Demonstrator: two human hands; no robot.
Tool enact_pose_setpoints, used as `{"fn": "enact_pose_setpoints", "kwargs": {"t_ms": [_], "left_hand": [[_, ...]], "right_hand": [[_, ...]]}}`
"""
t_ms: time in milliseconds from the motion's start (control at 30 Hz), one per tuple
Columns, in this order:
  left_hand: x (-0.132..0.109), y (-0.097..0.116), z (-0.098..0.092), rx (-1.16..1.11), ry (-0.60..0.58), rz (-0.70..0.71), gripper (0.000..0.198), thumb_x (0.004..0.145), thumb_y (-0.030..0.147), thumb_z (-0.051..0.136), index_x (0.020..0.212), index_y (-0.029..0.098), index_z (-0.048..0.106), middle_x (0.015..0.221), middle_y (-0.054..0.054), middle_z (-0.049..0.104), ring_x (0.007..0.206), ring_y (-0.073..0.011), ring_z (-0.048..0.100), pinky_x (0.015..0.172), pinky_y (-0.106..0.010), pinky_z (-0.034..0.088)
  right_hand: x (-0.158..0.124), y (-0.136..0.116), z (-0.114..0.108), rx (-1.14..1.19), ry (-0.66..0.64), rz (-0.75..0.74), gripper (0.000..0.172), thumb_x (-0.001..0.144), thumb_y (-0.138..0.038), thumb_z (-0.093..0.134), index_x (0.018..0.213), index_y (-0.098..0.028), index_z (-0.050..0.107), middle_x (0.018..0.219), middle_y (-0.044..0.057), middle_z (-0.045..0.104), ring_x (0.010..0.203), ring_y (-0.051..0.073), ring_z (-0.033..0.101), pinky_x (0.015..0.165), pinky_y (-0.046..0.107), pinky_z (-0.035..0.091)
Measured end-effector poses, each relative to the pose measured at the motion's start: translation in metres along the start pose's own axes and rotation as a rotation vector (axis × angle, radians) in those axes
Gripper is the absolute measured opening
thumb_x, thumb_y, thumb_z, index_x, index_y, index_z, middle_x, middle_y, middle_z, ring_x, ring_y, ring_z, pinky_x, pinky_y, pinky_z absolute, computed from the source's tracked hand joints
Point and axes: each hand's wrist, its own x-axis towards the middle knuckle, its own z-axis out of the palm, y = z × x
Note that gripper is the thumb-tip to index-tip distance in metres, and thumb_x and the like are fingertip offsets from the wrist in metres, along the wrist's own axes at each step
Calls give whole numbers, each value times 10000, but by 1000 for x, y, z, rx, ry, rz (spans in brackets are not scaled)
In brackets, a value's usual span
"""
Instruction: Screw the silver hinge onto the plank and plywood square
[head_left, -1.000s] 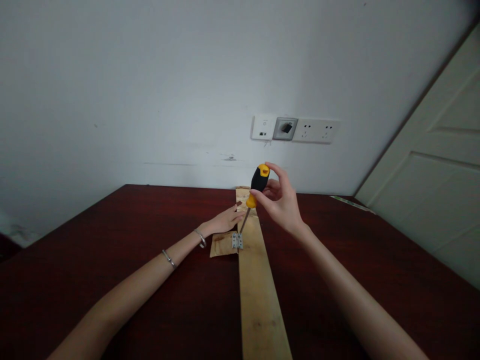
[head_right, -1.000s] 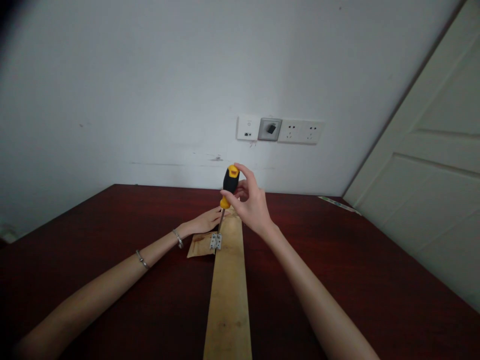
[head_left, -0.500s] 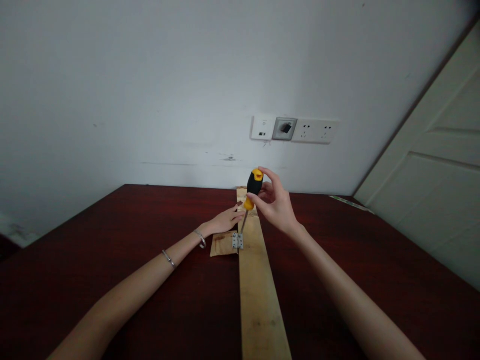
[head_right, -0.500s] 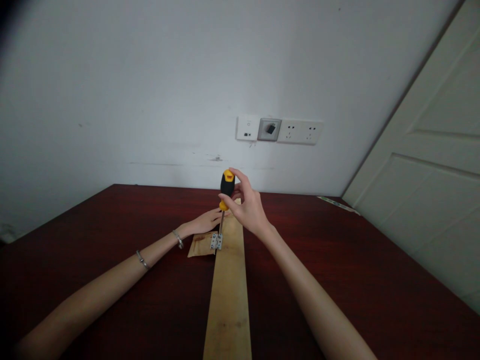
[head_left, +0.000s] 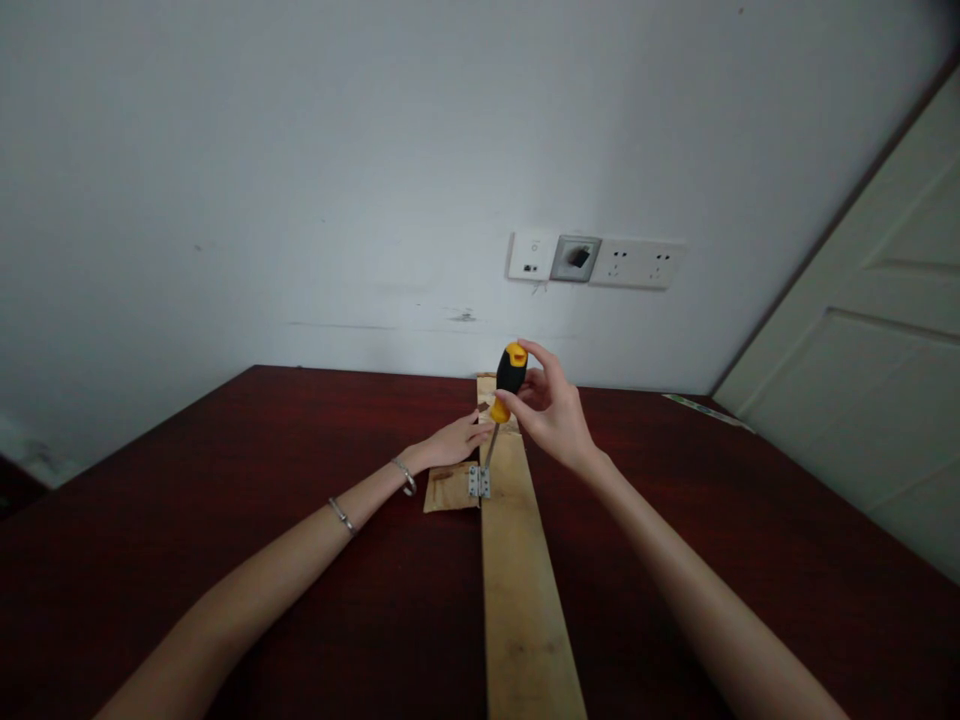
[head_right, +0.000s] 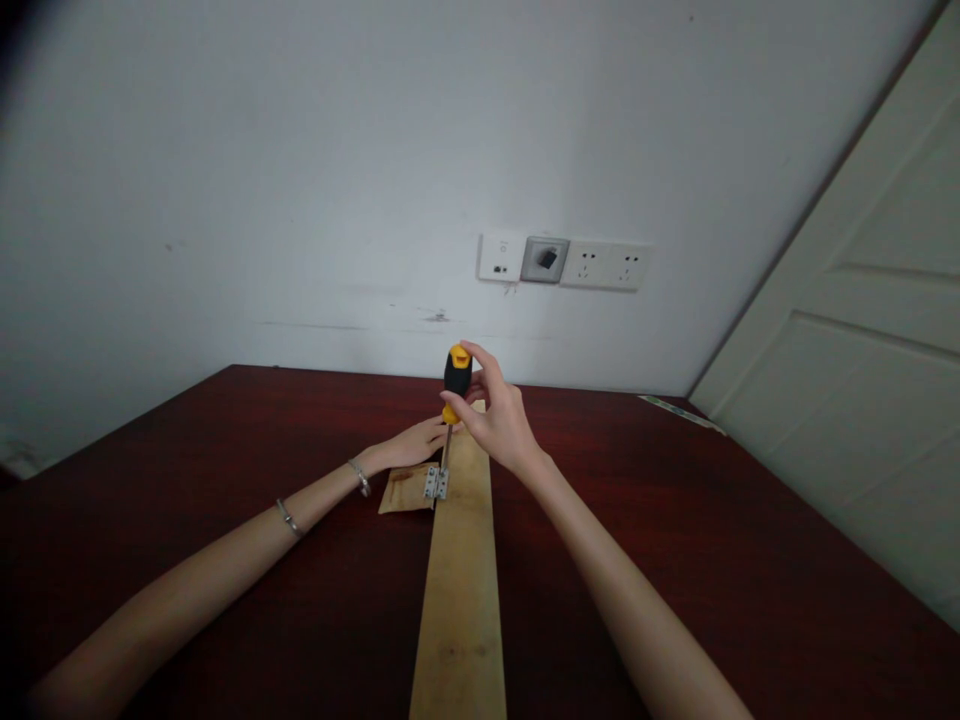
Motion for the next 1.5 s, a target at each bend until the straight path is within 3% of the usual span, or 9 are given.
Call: {"fn": "enact_pose_setpoints", "kwargs": {"t_ms": [200, 533, 700, 767, 967, 1067, 1133, 1333, 1500], "left_hand": [[0, -1, 1, -4, 23, 31, 388, 991, 337, 346, 1311, 200, 517, 1430, -73, 460, 1322, -236, 403, 1119, -379, 297], [1, -2, 2, -15, 31, 36, 371, 994, 360, 346, 1217, 156, 561, 1396, -108, 482, 1263, -233, 470, 1082, -359, 354], [2, -5, 2, 28, 20, 48, 320, 985, 288, 365, 1197, 176, 578, 1347, -95, 519, 1225, -221, 491, 1073, -371, 364], [2, -3, 1, 37, 7, 52, 313, 988, 279, 358, 1171, 182, 592, 1323, -85, 535, 1214, -214, 496, 1066, -365, 371], [-1, 7, -3, 44, -4, 45, 351, 997, 289, 337, 1261, 180, 542, 1343, -85, 524, 1253, -211, 469, 1089, -363, 345], [-1, 6, -4, 49, -6, 45, 364, 998, 283, 325, 1268, 175, 544, 1378, -82, 497, 1283, -211, 443, 1109, -357, 319], [-1, 5, -3, 52, -4, 40, 370, 998, 289, 323, 1280, 185, 539, 1395, -74, 483, 1298, -211, 429, 1116, -356, 310], [-2, 9, -4, 61, 7, 51, 383, 1002, 311, 318, 1303, 195, 524, 1420, -65, 463, 1319, -228, 408, 1139, -404, 279], [-1, 7, -2, 52, 16, 54, 376, 998, 316, 330, 1302, 220, 528, 1410, -56, 471, 1296, -239, 434, 1126, -415, 303]], "right_hand": [[0, -1, 1, -17, -10, -13, 605, 822, -326, 629, 1360, -235, 367, 865, 13, 615, 701, 148, 600, 666, 312, 518], [2, -16, 3, -218, -52, -56, 567, 805, -306, 632, 1308, -229, 381, 885, 23, 601, 693, 158, 573, 670, 316, 494], [13, -33, -3, -323, -207, -57, 612, 801, -229, 545, 1370, -220, 321, 1144, 105, 575, 733, 159, 567, 702, 328, 469], [20, -40, -7, -401, -274, -23, 633, 775, -211, 522, 1373, -207, 315, 1081, 108, 603, 719, 170, 564, 677, 329, 445], [43, -55, -14, -623, -286, 35, 278, 826, -415, 547, 996, -197, 574, 840, 62, 649, 672, 164, 542, 627, 295, 373], [53, -57, -15, -696, -330, 21, 249, 857, -401, 533, 880, -169, 620, 757, 71, 647, 665, 165, 544, 613, 290, 359], [58, -59, -17, -735, -387, 3, 241, 856, -357, 533, 934, -156, 642, 763, 82, 659, 677, 174, 558, 619, 294, 366], [68, -71, -26, -803, -653, -48, 414, 789, -365, 582, 1167, -198, 613, 1078, 117, 681, 902, 256, 623, 680, 323, 431], [69, -73, -23, -867, -625, -16, 451, 865, -473, 492, 1147, -151, 634, 955, 144, 697, 841, 267, 641, 673, 350, 440]]}}
